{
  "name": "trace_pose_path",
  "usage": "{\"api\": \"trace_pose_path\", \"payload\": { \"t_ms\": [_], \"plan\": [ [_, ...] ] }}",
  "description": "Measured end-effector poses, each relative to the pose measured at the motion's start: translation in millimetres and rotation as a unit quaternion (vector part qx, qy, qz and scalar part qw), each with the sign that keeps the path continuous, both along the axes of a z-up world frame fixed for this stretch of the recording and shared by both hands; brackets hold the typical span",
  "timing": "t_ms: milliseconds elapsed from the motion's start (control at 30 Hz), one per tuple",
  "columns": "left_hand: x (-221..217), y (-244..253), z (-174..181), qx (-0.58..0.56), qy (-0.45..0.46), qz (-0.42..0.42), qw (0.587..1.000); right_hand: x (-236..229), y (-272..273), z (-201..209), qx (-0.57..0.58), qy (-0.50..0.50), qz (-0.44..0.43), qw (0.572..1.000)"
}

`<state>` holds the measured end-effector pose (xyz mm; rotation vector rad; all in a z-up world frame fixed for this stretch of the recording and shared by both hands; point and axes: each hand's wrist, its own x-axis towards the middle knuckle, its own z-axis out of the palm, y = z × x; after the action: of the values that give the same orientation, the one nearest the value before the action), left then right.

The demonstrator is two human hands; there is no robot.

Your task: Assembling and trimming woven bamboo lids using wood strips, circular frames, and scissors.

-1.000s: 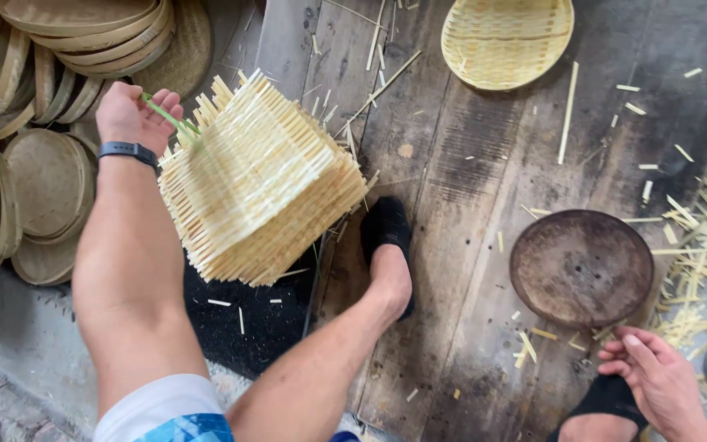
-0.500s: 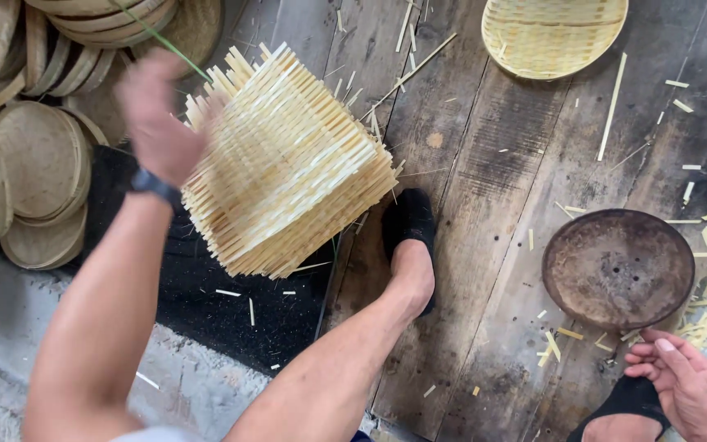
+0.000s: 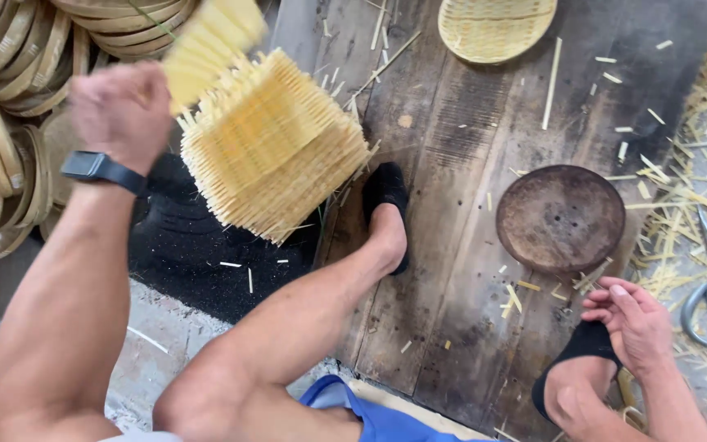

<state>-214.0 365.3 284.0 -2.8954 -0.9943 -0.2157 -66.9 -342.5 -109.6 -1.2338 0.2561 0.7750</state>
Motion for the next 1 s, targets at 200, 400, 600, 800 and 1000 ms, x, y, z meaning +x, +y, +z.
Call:
{"api": "trace_pose_path", "payload": {
  "t_ms": [200, 400, 600, 800, 1000],
  "plan": [
    [85.2, -200.9, 59.5, 0.109, -0.130, -0.415, 0.894, 10.5, 12.7, 31.1, 0.033, 0.018, -0.015, 0.999],
    [119.5, -356.3, -162.5, -0.104, -0.009, -0.579, 0.809, 62.2, 58.6, 138.8, 0.158, 0.071, -0.069, 0.982],
    [83.0, -399.3, -271.2, -0.247, -0.002, -0.481, 0.841, 77.9, 63.6, 67.4, -0.111, -0.067, 0.042, 0.991],
    [140.3, -334.9, -295.5, -0.495, -0.058, 0.062, 0.864, 75.0, 69.2, 81.3, -0.101, -0.093, 0.018, 0.990],
    [134.8, -319.8, -332.7, -0.771, -0.057, 0.189, 0.606, 72.7, 74.3, 85.4, -0.133, -0.092, -0.008, 0.987]
  ]
}}
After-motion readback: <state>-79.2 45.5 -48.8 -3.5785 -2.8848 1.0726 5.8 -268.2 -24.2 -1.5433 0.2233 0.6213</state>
